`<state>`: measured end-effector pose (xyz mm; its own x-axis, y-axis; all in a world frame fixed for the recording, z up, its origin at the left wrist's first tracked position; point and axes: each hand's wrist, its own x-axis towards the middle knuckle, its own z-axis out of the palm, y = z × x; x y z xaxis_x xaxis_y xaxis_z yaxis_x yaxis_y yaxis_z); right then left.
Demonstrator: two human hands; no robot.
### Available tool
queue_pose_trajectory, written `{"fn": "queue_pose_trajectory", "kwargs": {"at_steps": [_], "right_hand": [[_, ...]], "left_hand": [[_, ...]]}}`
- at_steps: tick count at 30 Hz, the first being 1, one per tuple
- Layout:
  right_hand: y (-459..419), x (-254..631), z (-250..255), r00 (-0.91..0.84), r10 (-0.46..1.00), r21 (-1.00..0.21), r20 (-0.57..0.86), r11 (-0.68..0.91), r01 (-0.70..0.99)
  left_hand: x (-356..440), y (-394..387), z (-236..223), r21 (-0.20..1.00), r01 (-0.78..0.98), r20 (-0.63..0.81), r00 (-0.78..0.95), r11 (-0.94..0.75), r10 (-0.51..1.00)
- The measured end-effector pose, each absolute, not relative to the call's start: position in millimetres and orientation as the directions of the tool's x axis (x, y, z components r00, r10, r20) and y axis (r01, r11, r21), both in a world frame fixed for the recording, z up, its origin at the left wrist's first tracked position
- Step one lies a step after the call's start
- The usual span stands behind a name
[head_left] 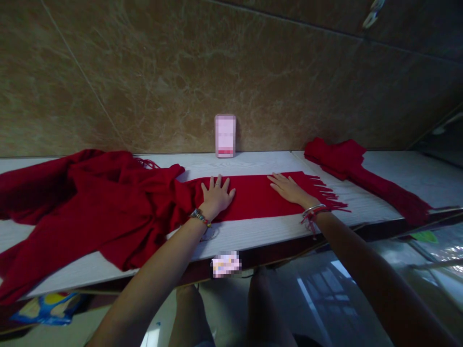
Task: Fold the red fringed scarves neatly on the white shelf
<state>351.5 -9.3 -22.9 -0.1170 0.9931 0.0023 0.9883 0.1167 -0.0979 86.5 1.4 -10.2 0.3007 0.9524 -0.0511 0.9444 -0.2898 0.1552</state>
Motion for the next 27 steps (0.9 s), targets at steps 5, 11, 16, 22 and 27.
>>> {"fn": "queue_pose_trajectory", "kwargs": {"at_steps": [5,11,16,22,27], "right_hand": [[-19.7,406.2,-16.0,0.119,0.993,-0.049,0.013,-0.118,0.992],[-28.2,397.0,-3.2,0.254,0.939,-0.04,0.232,-0.251,0.967],[-26.3,300.8,-0.1,-0.266,0.942,-0.183,0.207,0.304,0.935],[-19.9,230.4,-4.0,-0.557,0.812,-0.198,0.171,0.583,0.788],[-9.2,223.6,-21.3,-0.574,0.794,-0.249,0.202,0.608,0.753]], "left_hand": [[86.6,0.5,-7.4,0.146,0.949,-0.081,0.293,-0.279,0.953],[88.7,-0.9,-5.5,0.134,0.953,-0.083,0.285,-0.273,0.955],[76.9,-5.8,10.4,0.103,0.93,-0.149,0.364,-0.352,0.919],[14.2,-24.7,20.1,0.087,0.761,-0.126,0.649,-0.643,0.751],[-25.0,-41.5,-1.3,0.086,0.634,0.071,0.766,-0.769,0.639]]}}
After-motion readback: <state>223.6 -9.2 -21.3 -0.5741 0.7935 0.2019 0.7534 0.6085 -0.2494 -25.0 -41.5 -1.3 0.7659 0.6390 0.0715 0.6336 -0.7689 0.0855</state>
